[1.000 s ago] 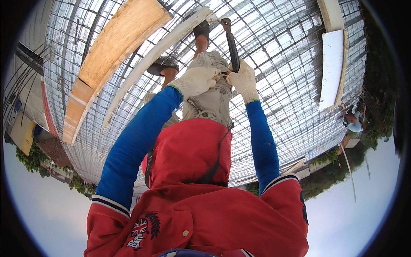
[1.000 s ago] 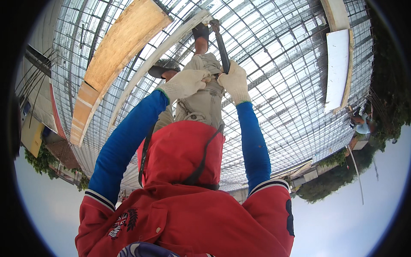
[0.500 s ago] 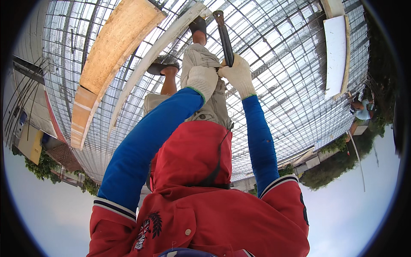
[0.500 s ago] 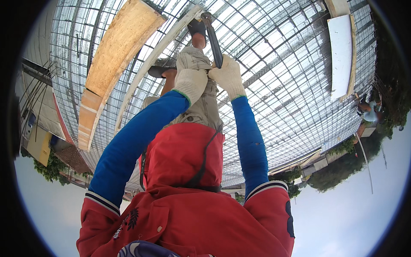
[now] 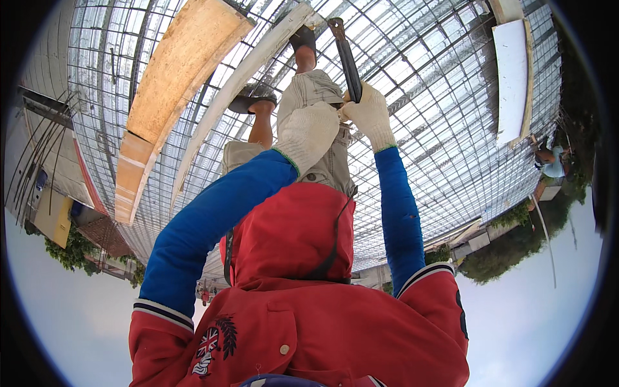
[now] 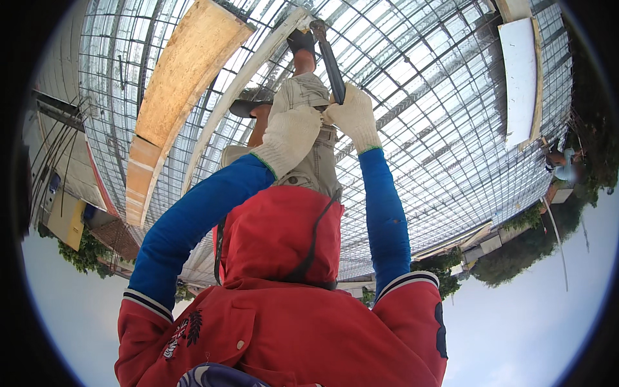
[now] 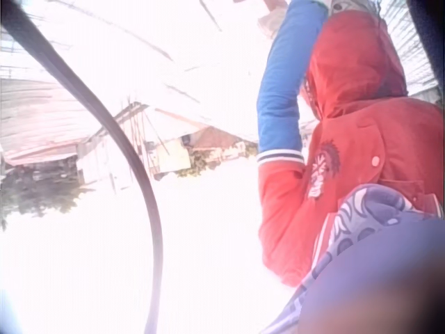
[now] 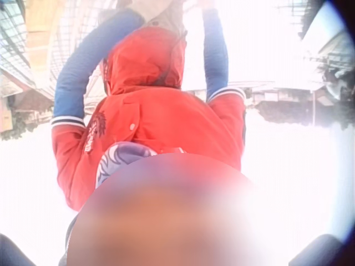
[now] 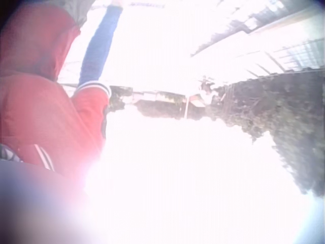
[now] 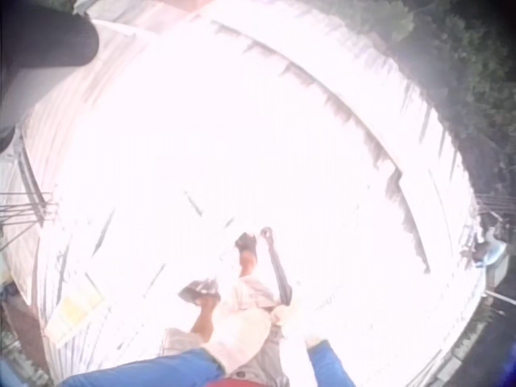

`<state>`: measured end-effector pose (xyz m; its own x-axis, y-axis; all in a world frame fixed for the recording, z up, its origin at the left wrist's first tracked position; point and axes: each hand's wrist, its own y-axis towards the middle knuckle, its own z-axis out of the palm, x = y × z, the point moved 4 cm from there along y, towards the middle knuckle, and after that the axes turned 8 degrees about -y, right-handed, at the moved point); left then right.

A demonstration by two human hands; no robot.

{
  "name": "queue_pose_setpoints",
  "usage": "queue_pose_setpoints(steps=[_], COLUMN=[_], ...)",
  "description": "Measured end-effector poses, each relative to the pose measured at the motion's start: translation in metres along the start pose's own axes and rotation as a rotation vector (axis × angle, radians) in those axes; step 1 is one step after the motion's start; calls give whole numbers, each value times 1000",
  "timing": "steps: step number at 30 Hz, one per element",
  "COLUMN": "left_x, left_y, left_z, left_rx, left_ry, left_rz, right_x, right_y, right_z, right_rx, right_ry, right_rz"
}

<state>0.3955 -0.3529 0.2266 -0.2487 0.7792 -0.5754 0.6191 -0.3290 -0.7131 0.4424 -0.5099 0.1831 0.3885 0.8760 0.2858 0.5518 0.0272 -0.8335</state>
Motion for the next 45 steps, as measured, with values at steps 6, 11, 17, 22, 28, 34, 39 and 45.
queue_pose_setpoints(steps=[6,11,17,22,28,34,39,45], left_x=[20,28,37,17,35,52,80,117], left_y=[9,9,12,2,-18,-39,-42,-22], left_z=[-6,17,67,23,23,3,23,38], left_rx=[163,159,-174,-85,-146,-258,-183,-345], left_ry=[-1,40,-91,-416,-545,-780,-864,-975], left_rz=[-229,-159,-146,-425,-387,-553,-526,-526], right_x=[-1,4,11,14,15,16,20,-6], right_y=[3,3,-5,-7,-8,-10,-6,5], right_z=[3,4,2,3,3,11,11,16], right_rx=[-16,-26,-16,-61,-51,-54,-6,142], right_ry=[15,-7,-32,-12,16,-15,-96,-24], right_rz=[-39,-50,-5,-12,5,46,42,119])
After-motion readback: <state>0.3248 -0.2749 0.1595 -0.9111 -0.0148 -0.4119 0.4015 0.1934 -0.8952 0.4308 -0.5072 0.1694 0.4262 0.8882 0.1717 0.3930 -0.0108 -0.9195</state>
